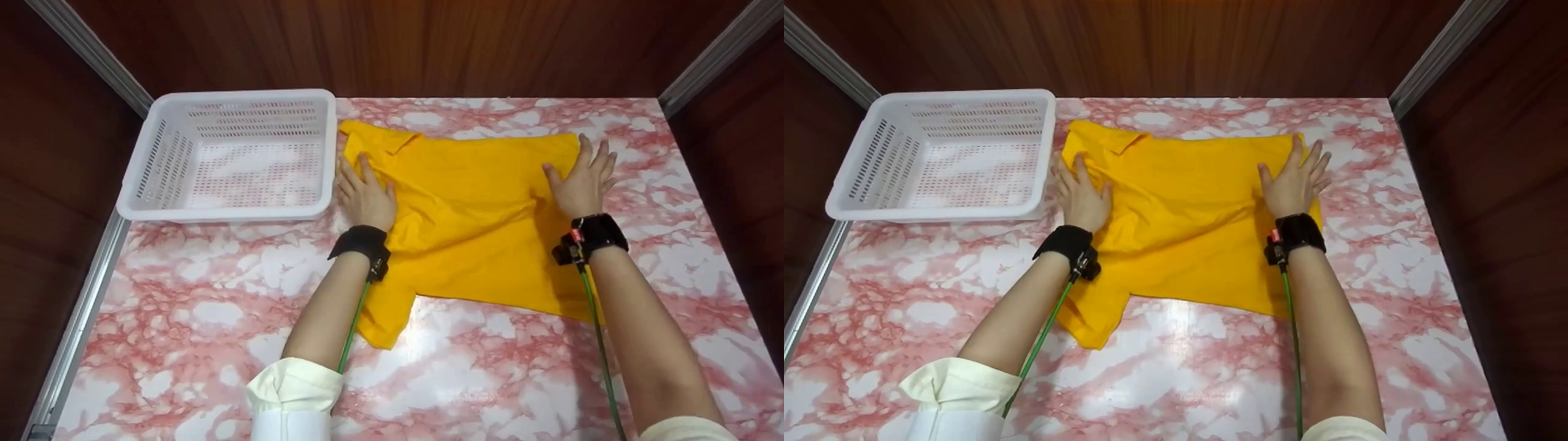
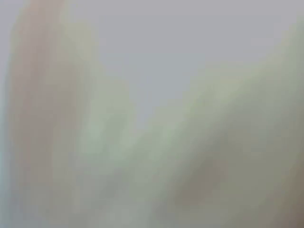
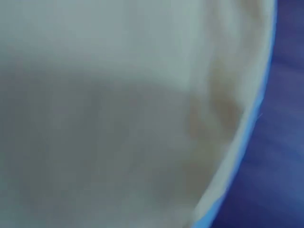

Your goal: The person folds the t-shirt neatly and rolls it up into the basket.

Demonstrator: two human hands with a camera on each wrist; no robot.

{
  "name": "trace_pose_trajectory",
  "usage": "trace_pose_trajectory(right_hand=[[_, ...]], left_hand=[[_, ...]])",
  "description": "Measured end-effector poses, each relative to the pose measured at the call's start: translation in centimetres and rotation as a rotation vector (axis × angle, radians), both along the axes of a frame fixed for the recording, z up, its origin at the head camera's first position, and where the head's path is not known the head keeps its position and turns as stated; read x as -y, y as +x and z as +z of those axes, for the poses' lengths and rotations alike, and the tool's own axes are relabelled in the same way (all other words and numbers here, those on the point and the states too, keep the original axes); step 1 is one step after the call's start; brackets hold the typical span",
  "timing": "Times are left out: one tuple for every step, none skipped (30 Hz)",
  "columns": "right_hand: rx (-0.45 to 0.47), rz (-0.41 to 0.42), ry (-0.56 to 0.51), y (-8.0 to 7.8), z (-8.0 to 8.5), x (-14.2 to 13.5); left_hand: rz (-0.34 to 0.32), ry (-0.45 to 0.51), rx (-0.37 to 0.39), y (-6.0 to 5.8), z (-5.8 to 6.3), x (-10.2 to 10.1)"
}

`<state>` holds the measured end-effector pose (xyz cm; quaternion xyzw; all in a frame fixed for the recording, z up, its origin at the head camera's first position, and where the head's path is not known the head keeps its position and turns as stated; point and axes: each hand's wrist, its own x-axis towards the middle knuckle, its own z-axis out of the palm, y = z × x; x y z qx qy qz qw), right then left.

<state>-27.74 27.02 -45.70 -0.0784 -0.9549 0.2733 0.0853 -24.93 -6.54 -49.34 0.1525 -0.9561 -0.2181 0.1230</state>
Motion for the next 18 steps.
trace_pose_trajectory(right_hand=[[0.019, 0.039, -0.003, 0.5, 0.0, 0.4], [0.035, 0.073, -0.001, 1.1, 0.0, 0.7], [0.054, 0.107, -0.001, 1.7, 0.0, 0.9], [0.079, 0.134, 0.002, 2.4, 0.0, 1.1], [0.107, 0.154, 0.005, 3.0, -0.1, 1.3], [0.141, 0.168, 0.008, 3.7, -0.2, 1.4], [0.182, 0.174, 0.016, 4.3, -0.3, 1.5], [0.225, 0.175, 0.027, 5.0, -0.5, 1.6], [0.273, 0.174, 0.043, 5.6, -0.8, 1.6], [0.322, 0.170, 0.062, 6.1, -1.0, 1.7], [0.367, 0.170, 0.083, 6.6, -1.3, 1.8], [0.409, 0.173, 0.113, 7.0, -1.7, 1.8], [0.440, 0.178, 0.140, 7.3, -2.0, 1.9], [0.465, 0.185, 0.163, 7.5, -2.4, 1.9], [0.484, 0.193, 0.185, 7.7, -2.7, 1.9], [0.499, 0.201, 0.200, 7.8, -3.0, 1.8], [0.510, 0.210, 0.216, 7.8, -3.3, 1.7], [0.518, 0.217, 0.225, 7.8, -3.4, 1.6]], left_hand=[[-0.022, -0.040, -0.005, 0.2, 0.0, -0.4], [-0.045, -0.077, -0.009, 0.4, 0.1, -0.8], [-0.076, -0.112, -0.002, 0.6, 0.2, -1.2], [-0.113, -0.139, 0.013, 0.9, 0.3, -1.6], [-0.161, -0.155, 0.027, 1.1, 0.4, -1.9], [-0.220, -0.161, 0.045, 1.4, 0.5, -2.2], [-0.285, -0.171, 0.062, 1.6, 0.6, -2.5], [-0.353, -0.177, 0.084, 1.9, 0.5, -2.7], [-0.415, -0.178, 0.110, 2.1, 0.5, -2.9], [-0.468, -0.174, 0.144, 2.3, 0.4, -3.0], [-0.508, -0.169, 0.176, 2.5, 0.2, -3.1], [-0.533, -0.167, 0.214, 2.6, 0.0, -3.1], [-0.543, -0.169, 0.248, 2.7, -0.3, -3.0], [-0.543, -0.170, 0.284, 2.6, -0.6, -2.8], [-0.534, -0.165, 0.315, 2.6, -0.9, -2.6], [-0.524, -0.163, 0.340, 2.5, -1.3, -2.3], [-0.514, -0.160, 0.359, 2.4, -1.6, -2.0], [-0.506, -0.160, 0.377, 2.3, -1.9, -1.8]])
